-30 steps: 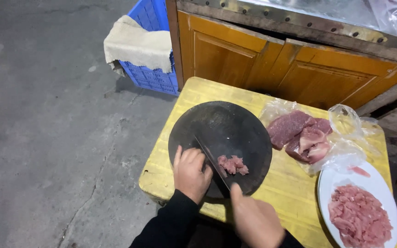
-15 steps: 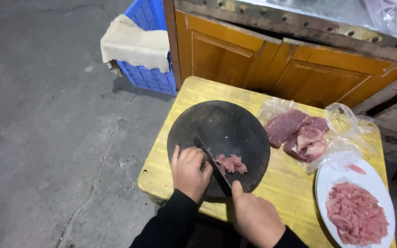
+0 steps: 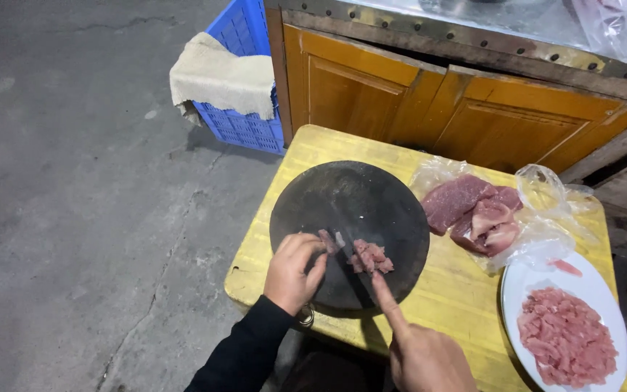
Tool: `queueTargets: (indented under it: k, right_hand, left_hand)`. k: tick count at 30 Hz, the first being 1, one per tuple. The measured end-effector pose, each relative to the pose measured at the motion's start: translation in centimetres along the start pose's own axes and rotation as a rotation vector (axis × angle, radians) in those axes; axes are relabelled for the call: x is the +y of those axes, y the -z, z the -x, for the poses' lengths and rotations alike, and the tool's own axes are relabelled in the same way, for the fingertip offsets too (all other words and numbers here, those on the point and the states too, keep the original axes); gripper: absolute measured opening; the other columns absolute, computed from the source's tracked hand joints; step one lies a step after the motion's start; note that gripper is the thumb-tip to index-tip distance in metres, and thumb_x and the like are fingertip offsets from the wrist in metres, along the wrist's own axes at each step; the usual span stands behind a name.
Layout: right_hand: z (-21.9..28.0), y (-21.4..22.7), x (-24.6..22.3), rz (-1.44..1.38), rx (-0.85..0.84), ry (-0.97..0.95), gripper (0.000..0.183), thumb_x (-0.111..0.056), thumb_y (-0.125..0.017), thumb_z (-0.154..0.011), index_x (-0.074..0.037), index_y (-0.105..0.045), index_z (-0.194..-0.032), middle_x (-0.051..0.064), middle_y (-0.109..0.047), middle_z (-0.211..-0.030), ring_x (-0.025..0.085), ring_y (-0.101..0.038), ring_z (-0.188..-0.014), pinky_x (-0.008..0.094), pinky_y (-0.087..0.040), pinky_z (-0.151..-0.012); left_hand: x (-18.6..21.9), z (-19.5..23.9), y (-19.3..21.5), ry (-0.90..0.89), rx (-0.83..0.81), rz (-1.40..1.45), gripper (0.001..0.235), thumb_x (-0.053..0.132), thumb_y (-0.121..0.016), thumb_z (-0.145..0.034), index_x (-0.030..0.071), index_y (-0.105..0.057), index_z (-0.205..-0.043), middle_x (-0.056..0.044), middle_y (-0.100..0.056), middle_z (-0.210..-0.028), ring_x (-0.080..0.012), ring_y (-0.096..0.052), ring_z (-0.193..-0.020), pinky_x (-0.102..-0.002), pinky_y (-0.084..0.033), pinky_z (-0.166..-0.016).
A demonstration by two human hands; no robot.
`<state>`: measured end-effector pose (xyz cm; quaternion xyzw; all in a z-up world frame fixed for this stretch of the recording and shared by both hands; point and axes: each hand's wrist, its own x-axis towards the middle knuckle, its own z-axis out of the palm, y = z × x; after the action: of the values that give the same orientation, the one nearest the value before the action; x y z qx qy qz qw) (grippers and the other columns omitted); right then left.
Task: The person slices raw meat into thin strips and then dices it into small pieces on a round cutting board using a large knife. The diced meat is transferred to a white plate, and the process is repeated with another piece of meat.
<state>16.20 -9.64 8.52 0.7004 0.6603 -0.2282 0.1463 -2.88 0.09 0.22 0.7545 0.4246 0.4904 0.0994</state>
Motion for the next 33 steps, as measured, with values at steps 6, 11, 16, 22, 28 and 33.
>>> queueTargets:
  k: [6, 11, 16, 22, 28, 33]
  right_hand:
    - [0.3, -0.7, -0.9, 0.069, -0.206, -0.001, 0.099, -0.025, -0.047, -0.078, -0.063, 0.017, -0.143, 0.005, -0.061, -0.066, 0.025, -0.06, -0.062, 0.038, -0.044, -0.058]
    - [0.3, 0.5, -1.6, 0.14, -0.352, -0.065, 0.094, -0.022, -0.039, -0.086, -0.066, 0.025, -0.139, 0.007, -0.061, -0.083, 0.026, -0.062, -0.075, 0.039, -0.047, -0.069]
    - [-1.6, -6.5, 1.1, 0.263, 0.135, 0.08, 0.09, -0.023, -0.044, -0.076, -0.061, 0.005, -0.141, 0.001, -0.05, -0.049, 0.021, -0.049, -0.04, 0.04, -0.036, -0.04]
    - [-1.9, -0.1, -2.8, 0.121, -0.19, 0.033, 0.099, -0.006, -0.038, -0.081, -0.058, 0.016, -0.145, 0.008, -0.054, -0.064, 0.028, -0.053, -0.055, 0.043, -0.038, -0.053]
    - [-4.8, -0.7, -3.7, 0.06, 0.237, 0.31, 0.096, -0.003, -0.047, -0.07, -0.031, -0.003, -0.151, 0.016, -0.059, -0.056, 0.035, -0.057, -0.046, 0.049, -0.041, -0.042]
    - [-1.4, 0.4, -2.2, 0.099, -0.146, 0.095, 0.104, -0.003, -0.041, -0.075, -0.051, 0.015, -0.148, 0.009, -0.059, -0.069, 0.032, -0.06, -0.065, 0.045, -0.044, -0.059]
  left_hand:
    - [-1.6, 0.4, -1.2, -0.021, -0.171, -0.067, 0.008, 0.005, -0.062, -0.077, -0.001, -0.06, -0.082, -0.012, -0.061, -0.09, -0.0286, -0.056, -0.086, -0.036, -0.048, -0.073]
    - [-1.4, 0.1, -1.3, -0.003, -0.16, -0.082, 0.006, 0.002, -0.06, -0.071, 0.001, -0.057, -0.076, -0.011, -0.058, -0.081, -0.0283, -0.053, -0.079, -0.036, -0.046, -0.067]
    - [-1.8, 0.2, -1.7, 0.034, -0.163, -0.145, 0.012, 0.007, -0.063, -0.068, 0.004, -0.051, -0.07, -0.008, -0.053, -0.073, -0.0277, -0.052, -0.078, -0.036, -0.043, -0.066]
    - [-1.7, 0.1, -1.8, 0.042, -0.14, -0.161, 0.011, 0.009, -0.063, -0.068, 0.005, -0.053, -0.067, -0.007, -0.055, -0.073, -0.0263, -0.054, -0.078, -0.035, -0.044, -0.066]
    - [-1.8, 0.0, -1.9, -0.013, -0.083, -0.178, 0.012, 0.012, -0.063, -0.073, 0.005, -0.055, -0.068, -0.007, -0.059, -0.076, -0.0268, -0.056, -0.08, -0.037, -0.044, -0.069]
    - [-1.3, -0.3, -1.8, 0.042, -0.075, -0.155, 0.009, 0.012, -0.064, -0.074, 0.006, -0.06, -0.069, -0.005, -0.061, -0.074, -0.0249, -0.056, -0.077, -0.036, -0.046, -0.069]
